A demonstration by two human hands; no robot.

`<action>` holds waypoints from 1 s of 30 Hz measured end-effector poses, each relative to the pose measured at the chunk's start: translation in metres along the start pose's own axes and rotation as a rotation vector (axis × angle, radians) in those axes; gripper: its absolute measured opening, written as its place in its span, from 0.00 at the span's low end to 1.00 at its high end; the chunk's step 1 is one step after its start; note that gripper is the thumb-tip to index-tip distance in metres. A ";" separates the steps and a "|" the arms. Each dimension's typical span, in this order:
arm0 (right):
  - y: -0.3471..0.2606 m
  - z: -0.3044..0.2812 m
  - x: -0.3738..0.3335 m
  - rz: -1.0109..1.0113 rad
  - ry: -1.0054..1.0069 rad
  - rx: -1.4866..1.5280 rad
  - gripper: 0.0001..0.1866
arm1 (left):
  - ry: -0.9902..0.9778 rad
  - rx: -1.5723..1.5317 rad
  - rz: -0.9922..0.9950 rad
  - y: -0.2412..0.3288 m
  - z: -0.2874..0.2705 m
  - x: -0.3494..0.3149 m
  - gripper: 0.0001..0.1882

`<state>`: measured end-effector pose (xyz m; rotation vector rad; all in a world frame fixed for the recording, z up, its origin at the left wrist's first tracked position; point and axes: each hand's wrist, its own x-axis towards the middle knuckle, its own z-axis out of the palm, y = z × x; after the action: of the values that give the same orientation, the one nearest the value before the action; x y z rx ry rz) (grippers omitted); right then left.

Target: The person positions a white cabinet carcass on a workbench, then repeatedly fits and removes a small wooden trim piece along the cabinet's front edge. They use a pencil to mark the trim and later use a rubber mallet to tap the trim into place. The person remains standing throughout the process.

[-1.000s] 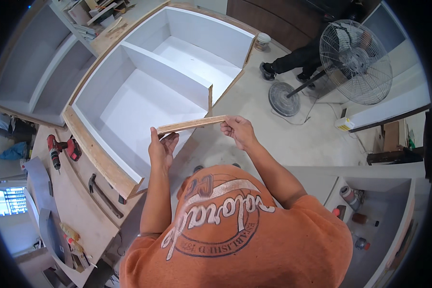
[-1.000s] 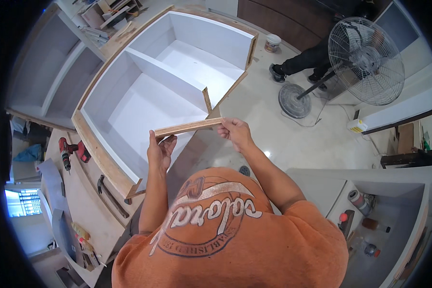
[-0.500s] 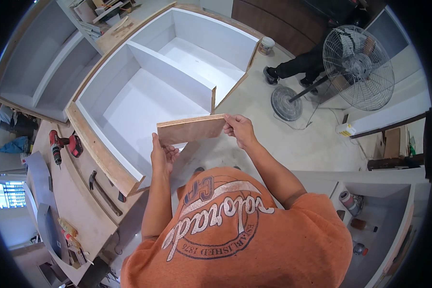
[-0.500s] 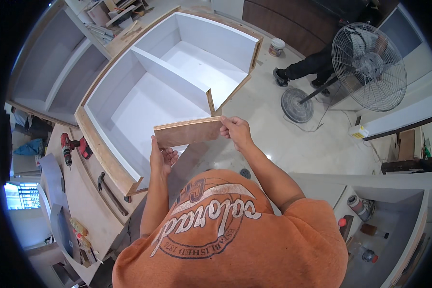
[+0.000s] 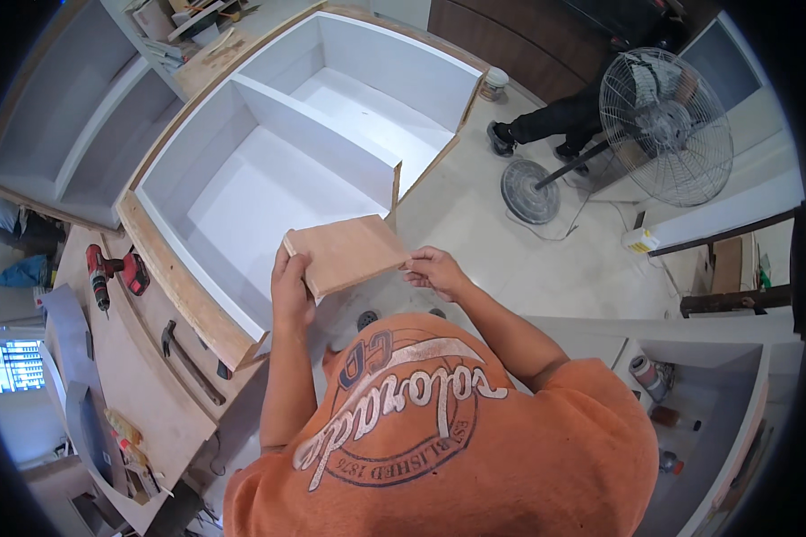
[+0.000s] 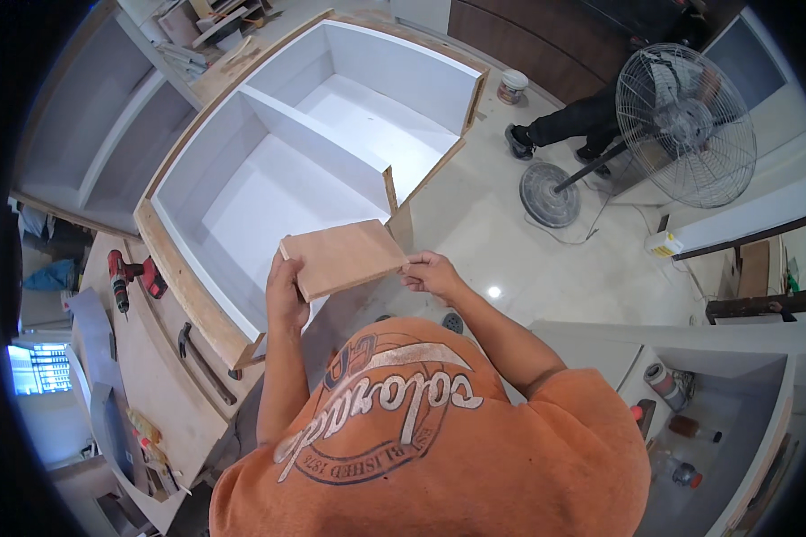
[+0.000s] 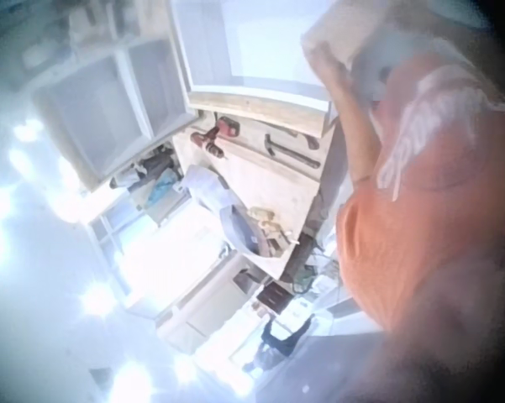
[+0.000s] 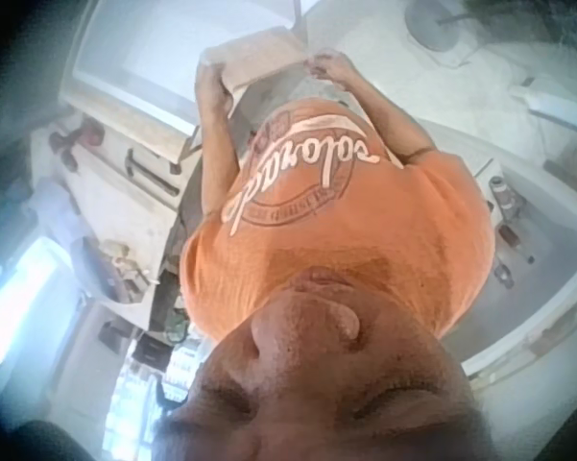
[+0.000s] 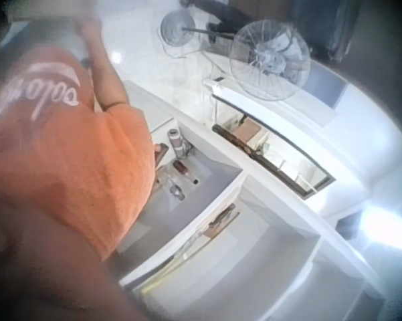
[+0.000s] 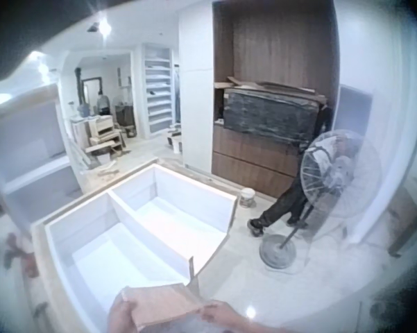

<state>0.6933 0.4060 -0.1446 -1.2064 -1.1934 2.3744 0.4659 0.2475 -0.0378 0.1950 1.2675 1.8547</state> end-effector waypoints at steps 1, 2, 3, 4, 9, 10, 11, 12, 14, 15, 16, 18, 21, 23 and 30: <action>0.007 0.001 0.003 0.015 0.006 0.008 0.16 | -0.002 0.034 0.005 0.000 0.004 0.001 0.29; 0.010 0.003 0.006 0.025 0.003 0.012 0.17 | -0.004 0.070 0.011 0.000 0.008 0.002 0.30; 0.014 0.005 0.010 0.035 0.001 0.017 0.18 | -0.006 0.107 0.017 0.001 0.011 0.003 0.31; 0.017 0.005 0.012 0.045 -0.001 0.022 0.19 | -0.012 0.153 0.025 0.000 0.012 0.007 0.30; 0.013 0.005 0.015 0.026 0.003 0.044 0.20 | -0.021 0.230 0.021 0.004 0.016 0.023 0.32; 0.011 0.005 0.015 0.018 -0.001 0.040 0.21 | -0.030 0.231 0.023 0.004 0.017 0.024 0.31; 0.010 0.004 0.014 0.033 0.002 0.013 0.22 | -0.040 0.231 0.025 0.005 0.021 0.023 0.31; 0.010 0.003 0.014 0.048 0.004 -0.014 0.23 | -0.049 0.230 0.027 0.005 0.025 0.023 0.31; 0.014 0.002 0.016 0.078 -0.023 -0.061 0.25 | -0.065 0.370 0.072 0.004 0.037 0.023 0.30; 0.018 0.002 0.020 0.093 -0.051 -0.081 0.27 | -0.074 0.440 0.095 0.004 0.042 0.025 0.30; 0.022 0.001 0.023 0.108 -0.079 -0.101 0.28 | -0.094 0.546 0.148 0.004 0.045 0.028 0.30; 0.023 0.009 0.026 0.094 -0.141 -0.163 0.32 | -0.129 0.759 0.258 0.007 0.053 0.036 0.31; 0.016 0.019 0.029 0.104 -0.220 -0.317 0.36 | -0.253 1.032 0.300 0.030 0.071 0.045 0.32; 0.014 0.021 0.032 0.088 -0.221 -0.406 0.36 | -0.278 1.177 0.380 0.031 0.078 0.057 0.31; -0.018 0.012 0.037 -0.195 -0.031 -0.456 0.28 | -0.391 1.427 0.337 0.051 0.112 0.070 0.27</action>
<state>0.6577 0.4303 -0.1486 -1.1068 -1.8405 2.0477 0.4561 0.3685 0.0350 1.4898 2.0858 0.7196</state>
